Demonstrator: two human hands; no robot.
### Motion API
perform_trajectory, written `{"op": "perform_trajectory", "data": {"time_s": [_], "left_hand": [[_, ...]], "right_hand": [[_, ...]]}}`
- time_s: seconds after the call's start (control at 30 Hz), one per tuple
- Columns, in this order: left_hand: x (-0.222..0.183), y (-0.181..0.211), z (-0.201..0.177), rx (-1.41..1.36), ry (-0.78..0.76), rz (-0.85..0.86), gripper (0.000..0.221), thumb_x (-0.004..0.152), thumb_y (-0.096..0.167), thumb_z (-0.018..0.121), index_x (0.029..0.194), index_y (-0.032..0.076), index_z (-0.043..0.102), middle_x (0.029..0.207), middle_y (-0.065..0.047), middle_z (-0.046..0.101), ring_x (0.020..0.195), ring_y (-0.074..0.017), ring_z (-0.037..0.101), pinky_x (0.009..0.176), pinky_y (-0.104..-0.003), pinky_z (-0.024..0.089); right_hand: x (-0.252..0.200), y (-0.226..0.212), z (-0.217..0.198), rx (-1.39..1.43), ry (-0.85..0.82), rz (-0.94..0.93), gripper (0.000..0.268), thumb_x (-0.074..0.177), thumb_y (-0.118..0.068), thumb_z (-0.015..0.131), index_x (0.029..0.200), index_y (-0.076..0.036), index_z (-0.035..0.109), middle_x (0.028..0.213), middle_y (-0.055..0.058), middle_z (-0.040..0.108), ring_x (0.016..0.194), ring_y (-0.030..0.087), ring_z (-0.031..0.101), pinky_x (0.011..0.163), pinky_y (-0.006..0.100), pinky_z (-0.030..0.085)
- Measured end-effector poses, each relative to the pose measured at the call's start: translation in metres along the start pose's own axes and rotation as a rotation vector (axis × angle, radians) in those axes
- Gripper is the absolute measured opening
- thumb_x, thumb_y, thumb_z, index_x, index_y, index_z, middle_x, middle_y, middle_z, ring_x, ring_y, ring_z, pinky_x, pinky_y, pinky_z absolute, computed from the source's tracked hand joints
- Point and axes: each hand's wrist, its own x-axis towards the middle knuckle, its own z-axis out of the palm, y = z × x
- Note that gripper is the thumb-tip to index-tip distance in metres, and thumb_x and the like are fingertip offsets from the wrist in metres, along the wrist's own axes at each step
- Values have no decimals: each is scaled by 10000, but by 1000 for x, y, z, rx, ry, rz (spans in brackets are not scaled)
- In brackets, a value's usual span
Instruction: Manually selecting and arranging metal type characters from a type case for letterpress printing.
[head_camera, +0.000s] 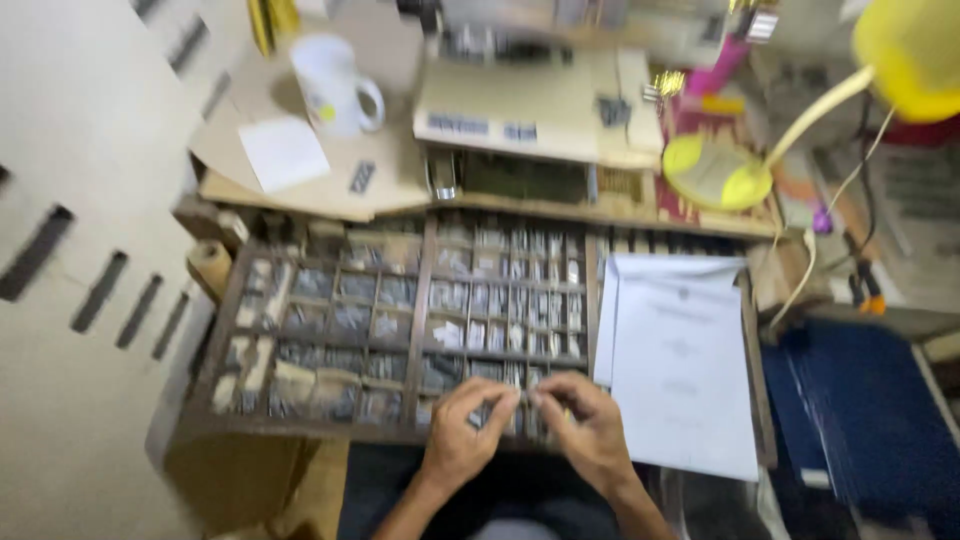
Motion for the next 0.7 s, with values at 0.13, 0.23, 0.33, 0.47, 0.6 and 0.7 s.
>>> {"op": "perform_trajectory", "data": {"time_s": [0.13, 0.23, 0.33, 0.47, 0.6, 0.7], "left_hand": [[39, 15, -14, -116, 80, 7, 191, 928, 172, 766, 1084, 85, 835, 856, -144, 817, 830, -339, 794, 708, -431, 605], [89, 15, -28, 70, 129, 205, 365, 855, 130, 837, 1199, 24, 776, 990, -221, 789, 929, -421, 761, 769, -525, 605], [156, 20, -39, 425, 164, 505, 268, 877, 144, 805, 1144, 125, 788, 1132, -119, 730, 1061, -334, 708, 877, -474, 582], [225, 56, -48, 780, 114, 592, 364, 890, 152, 785, 1240, 80, 720, 1395, -208, 575, 1333, -454, 511, 1074, -642, 420], [257, 56, -44, 968, 21, 564, 449, 818, 176, 857, 1228, 51, 722, 1520, -246, 496, 1466, -503, 356, 1142, -763, 234], [266, 41, -35, 1062, -35, 550, 477, 807, 239, 854, 1239, 92, 713, 1629, -209, 369, 1526, -481, 256, 1150, -793, 184]], "right_hand": [[61, -35, -10, -50, 26, -295, 116, 775, -67, 856, 887, -85, 832, 788, 94, 830, 747, 253, 814, 752, 367, 620], [128, -68, -24, -319, 348, -445, 117, 886, -94, 811, 1001, -96, 787, 892, 82, 786, 898, 243, 767, 842, 368, 575], [197, -80, -24, -281, 517, -600, 55, 945, -81, 793, 994, -85, 768, 925, 108, 757, 911, 282, 725, 876, 403, 546], [244, -86, -4, -506, 582, -687, 84, 908, -132, 811, 976, -122, 763, 882, 70, 750, 883, 281, 699, 827, 397, 503], [259, -72, 10, -510, 536, -579, 77, 919, -189, 795, 981, -210, 755, 896, -26, 742, 927, 200, 645, 868, 364, 413], [263, -68, 12, -557, 549, -558, 105, 883, -250, 823, 961, -262, 754, 890, -71, 748, 970, 212, 650, 888, 390, 405]]}}
